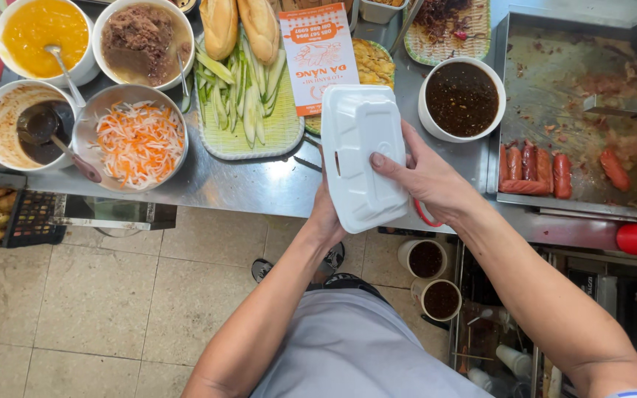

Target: The person scoops yellow rice into a styrofoam container, adds a dark sauce, ketchup, sliced cucumber, shredded vegetables, sliced sausage, and a fried egg. The person closes the container, places it in a plastic bag, and handles cash from a drawer. The person then toasts bread on a grill and wraps it in paper.

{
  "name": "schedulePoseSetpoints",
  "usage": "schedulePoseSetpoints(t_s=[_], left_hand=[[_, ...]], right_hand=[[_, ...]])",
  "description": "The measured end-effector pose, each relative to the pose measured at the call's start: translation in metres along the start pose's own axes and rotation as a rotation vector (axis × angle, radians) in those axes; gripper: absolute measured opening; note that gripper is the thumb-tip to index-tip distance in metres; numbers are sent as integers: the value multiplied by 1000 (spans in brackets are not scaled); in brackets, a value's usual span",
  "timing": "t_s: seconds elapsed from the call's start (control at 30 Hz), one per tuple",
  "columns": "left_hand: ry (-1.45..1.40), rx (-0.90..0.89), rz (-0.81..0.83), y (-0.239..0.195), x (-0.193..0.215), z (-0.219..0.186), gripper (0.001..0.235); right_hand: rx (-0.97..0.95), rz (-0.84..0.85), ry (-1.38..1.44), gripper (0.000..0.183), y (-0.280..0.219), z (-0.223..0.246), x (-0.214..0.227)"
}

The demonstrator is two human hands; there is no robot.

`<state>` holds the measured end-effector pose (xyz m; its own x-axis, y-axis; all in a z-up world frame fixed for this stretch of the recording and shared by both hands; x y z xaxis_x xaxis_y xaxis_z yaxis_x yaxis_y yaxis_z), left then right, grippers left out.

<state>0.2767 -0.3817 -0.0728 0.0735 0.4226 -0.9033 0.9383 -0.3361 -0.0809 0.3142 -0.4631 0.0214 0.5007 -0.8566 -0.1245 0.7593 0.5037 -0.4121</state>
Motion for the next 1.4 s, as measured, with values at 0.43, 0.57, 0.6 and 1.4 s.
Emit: schedulePoseSetpoints(t_s=[0.43,0.57,0.6,1.4], left_hand=[[-72,-46,-33,-5,26,-53,76],[164,127,-126,-11,51,-93,78],[205,138,-213,-19,66,-106,72],[527,344,-141,24,108,-180,39]], right_hand=[[-43,50,155,100,62,-31,-18],[-123,-122,181,98,93,-48,-5],[-105,-165,191,97,104,-49,-1],[-77,-728,-510,93,243,-26,27]])
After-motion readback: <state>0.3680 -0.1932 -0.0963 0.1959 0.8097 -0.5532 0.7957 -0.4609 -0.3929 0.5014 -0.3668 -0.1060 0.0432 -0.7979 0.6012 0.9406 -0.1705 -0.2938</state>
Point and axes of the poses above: each hand's wrist, its own y-axis towards the middle knuckle, its own x-axis out of the back of the hand, z = x × y, the point moved 10 cm from there along y, towards the middle knuckle, and after that the axes turned 7 degrees about z, right-handed, at the moved point
